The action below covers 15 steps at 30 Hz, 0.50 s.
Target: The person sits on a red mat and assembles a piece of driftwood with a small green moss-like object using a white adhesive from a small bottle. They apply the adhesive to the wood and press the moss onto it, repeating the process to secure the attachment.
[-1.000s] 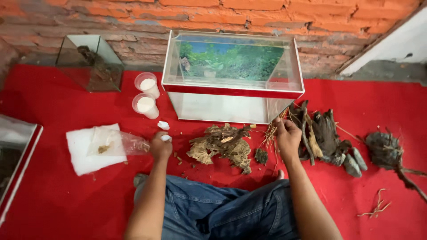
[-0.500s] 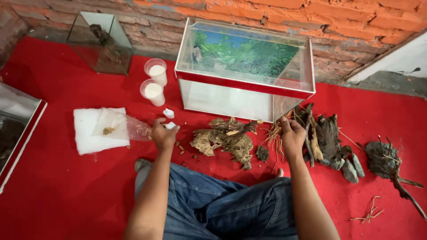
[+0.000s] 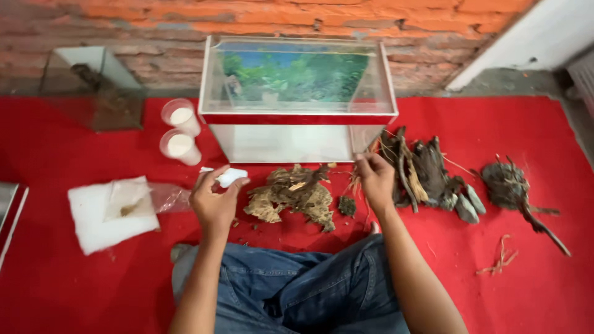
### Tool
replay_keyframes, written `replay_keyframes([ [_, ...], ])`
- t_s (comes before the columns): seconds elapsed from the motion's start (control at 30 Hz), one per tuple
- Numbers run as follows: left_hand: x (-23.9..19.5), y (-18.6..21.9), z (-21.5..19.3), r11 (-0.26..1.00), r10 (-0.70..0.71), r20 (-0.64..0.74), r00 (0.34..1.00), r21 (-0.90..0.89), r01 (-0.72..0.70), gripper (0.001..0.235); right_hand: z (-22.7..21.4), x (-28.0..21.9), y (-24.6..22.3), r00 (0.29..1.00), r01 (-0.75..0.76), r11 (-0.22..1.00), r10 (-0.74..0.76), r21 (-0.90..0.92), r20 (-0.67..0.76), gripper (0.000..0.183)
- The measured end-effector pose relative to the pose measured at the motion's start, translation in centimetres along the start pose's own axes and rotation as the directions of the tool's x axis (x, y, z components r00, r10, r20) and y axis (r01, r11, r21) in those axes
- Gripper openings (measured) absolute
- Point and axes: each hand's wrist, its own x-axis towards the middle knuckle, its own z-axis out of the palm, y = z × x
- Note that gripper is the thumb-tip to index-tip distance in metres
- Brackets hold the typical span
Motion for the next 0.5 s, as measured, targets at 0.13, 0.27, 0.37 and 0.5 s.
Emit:
replay_keyframes([
  [0.13, 0.8, 8.3, 0.5, 0.965, 0.047, 0.211, 0.976, -0.262, 0.010, 0.046, 0.0, -1.9, -1.9, 0.987, 0.113, 0.981, -0.128, 0.155, 0.096, 0.008],
  [0.27, 0.4, 12.7, 3.0, 0.924, 0.073, 0.408, 0.910, -0.372, 0.092, 0.047, 0.7, -4.5, -4.4, 0.949, -0.062, 0.923, -0.062, 0.379, 0.308, 0.027],
  [0.37, -0.5, 14.0, 4.8, 0.903, 0.055, 0.476, 0.878, -0.399, 0.159, 0.047, 1.2, -5.5, -3.6, 0.907, -0.261, 0.808, 0.020, 0.527, 0.420, 0.033],
  [0.5, -1.2, 14.9, 6.1, 0.900, 0.075, 0.504, 0.860, -0.406, 0.160, 0.045, 1.1, -5.8, -5.3, 0.889, -0.406, 0.555, 0.057, 0.726, 0.453, 0.025],
])
